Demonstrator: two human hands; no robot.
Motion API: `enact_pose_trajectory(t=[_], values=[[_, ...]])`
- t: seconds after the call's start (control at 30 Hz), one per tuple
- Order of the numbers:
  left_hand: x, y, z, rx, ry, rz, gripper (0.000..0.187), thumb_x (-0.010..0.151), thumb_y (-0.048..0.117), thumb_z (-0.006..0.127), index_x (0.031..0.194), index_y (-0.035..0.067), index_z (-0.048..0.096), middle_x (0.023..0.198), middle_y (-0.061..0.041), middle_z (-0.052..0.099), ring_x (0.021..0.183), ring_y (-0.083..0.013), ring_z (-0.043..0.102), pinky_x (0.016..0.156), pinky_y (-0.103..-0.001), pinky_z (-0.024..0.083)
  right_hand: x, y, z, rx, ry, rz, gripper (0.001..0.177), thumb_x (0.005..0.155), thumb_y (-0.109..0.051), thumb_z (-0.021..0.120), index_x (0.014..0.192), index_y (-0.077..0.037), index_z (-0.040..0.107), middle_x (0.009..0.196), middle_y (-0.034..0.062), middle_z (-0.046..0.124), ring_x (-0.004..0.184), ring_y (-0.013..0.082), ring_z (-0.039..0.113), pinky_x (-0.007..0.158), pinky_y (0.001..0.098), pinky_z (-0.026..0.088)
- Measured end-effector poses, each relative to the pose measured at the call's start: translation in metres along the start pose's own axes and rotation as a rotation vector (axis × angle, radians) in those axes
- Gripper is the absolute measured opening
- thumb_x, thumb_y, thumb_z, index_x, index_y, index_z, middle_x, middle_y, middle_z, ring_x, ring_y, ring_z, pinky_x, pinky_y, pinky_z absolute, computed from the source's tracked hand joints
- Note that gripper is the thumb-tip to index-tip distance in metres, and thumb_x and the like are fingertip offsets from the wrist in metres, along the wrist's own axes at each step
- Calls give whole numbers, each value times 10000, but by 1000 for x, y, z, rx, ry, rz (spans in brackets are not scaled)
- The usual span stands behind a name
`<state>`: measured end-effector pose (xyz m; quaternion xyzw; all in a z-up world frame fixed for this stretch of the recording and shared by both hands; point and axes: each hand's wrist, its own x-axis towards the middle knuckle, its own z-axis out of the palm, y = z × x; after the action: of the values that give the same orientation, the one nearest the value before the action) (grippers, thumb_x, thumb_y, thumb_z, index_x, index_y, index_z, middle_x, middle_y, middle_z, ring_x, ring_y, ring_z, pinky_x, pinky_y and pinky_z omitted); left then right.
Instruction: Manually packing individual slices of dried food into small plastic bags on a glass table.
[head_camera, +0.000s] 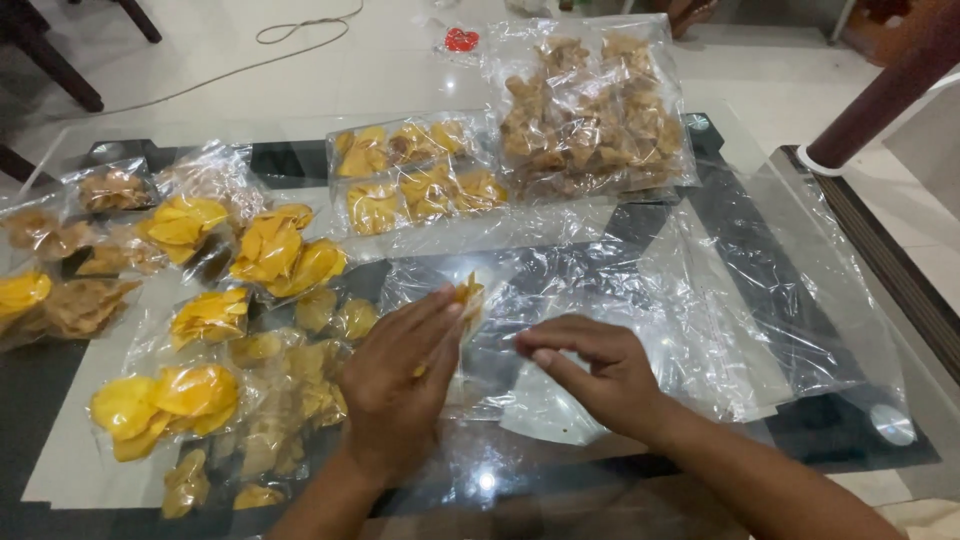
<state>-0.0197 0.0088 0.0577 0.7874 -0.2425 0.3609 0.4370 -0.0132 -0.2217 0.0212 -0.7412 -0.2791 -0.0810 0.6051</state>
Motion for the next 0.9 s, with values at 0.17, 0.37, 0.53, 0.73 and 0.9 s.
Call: enact_pose_trajectory(t=[0.17, 0.37, 0.53, 0.73, 0.9], values=[[-11, -1, 8, 212, -94, 321, 301, 837, 29, 744, 1135, -14, 737, 1271, -212, 703, 1195, -345, 695, 1023, -441, 562, -8, 8, 12, 456, -138, 382, 412, 981, -144, 602, 1354, 27, 624, 1279, 211, 737, 1188, 287, 717, 1062, 410, 570], [-27, -7, 32, 270, -125, 340, 302, 890, 110, 773, 1157, -20, 720, 1243, -192, 657, 1219, -363, 612, 1092, -525, 474, -6, 14, 17, 848, 6, 532, 418, 981, -115, 607, 1346, 89, 603, 1145, 189, 716, 1041, 232, 678, 1013, 423, 545], [-37, -10, 43, 395, -155, 423, 367, 900, 130, 748, 1221, -33, 677, 1222, -195, 643, 1251, -357, 579, 1151, -609, 383, -1, 12, 22, 930, 127, 607, 336, 996, -126, 587, 1229, 109, 647, 1118, 208, 712, 973, 222, 684, 902, 380, 587], [-42, -4, 47, 397, -222, 430, 434, 941, 275, 766, 1245, -31, 717, 1378, -222, 662, 1362, -326, 560, 1180, -643, 280, 1, 27, 15, 907, 285, 732, 265, 979, -149, 650, 1119, 72, 687, 994, 148, 708, 839, 153, 652, 784, 281, 576], [-44, -3, 45, 228, -279, 379, 427, 973, 318, 699, 1255, -2, 698, 1493, -180, 552, 1444, -323, 437, 1194, -656, 204, 6, 39, -4, 741, 271, 607, 176, 971, -141, 681, 1037, 20, 710, 858, 94, 677, 731, 146, 615, 715, 292, 540]])
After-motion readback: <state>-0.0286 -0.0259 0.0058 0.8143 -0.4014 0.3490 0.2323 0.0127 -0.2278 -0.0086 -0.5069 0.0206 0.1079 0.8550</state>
